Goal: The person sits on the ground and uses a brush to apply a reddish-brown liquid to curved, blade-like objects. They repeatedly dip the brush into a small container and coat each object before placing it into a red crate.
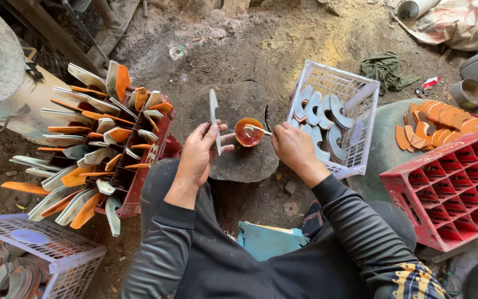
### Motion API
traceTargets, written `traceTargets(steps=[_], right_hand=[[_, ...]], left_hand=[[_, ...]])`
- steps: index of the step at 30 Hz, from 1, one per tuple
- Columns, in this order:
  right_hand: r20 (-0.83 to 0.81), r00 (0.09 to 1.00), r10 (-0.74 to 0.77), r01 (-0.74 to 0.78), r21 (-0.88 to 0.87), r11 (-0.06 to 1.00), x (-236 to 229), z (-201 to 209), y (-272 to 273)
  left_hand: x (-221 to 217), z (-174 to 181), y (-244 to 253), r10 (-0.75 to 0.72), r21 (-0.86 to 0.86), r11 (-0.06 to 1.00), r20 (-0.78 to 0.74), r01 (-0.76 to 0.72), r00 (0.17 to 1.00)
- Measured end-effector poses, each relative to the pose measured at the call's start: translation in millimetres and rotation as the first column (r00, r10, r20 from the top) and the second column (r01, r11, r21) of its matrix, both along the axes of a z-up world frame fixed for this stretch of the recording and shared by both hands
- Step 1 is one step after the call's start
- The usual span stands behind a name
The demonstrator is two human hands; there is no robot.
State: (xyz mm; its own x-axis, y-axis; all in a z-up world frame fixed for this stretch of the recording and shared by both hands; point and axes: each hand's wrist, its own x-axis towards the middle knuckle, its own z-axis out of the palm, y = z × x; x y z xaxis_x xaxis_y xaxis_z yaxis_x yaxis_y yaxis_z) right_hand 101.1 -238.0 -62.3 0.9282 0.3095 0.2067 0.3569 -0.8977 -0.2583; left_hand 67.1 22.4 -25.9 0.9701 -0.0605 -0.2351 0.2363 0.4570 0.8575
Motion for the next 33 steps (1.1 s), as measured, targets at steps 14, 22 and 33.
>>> traceTargets(steps=[14,22,33], right_hand=[[-0.266,0.962,-0.063,0.173,0.416,0.893,-1.1,13.3,-9.5],[-0.103,0.995,-0.017,0.063,0.467,0.882,-8.8,2.1,-18.5],[-0.248,0.966,-0.078,0.219,0.612,0.760,-13.4,5.5,-24.5]], left_hand=[[-14.2,36.2,1.1,-0.145,-0.409,0.888,0.186,0.211,0.972],[-14.9,37.1,-2.2,-0.150,-0.372,0.903,0.197,0.215,0.969],[-14.0,20.4,-4.7,-0.164,-0.432,0.875,0.160,0.219,0.973]])
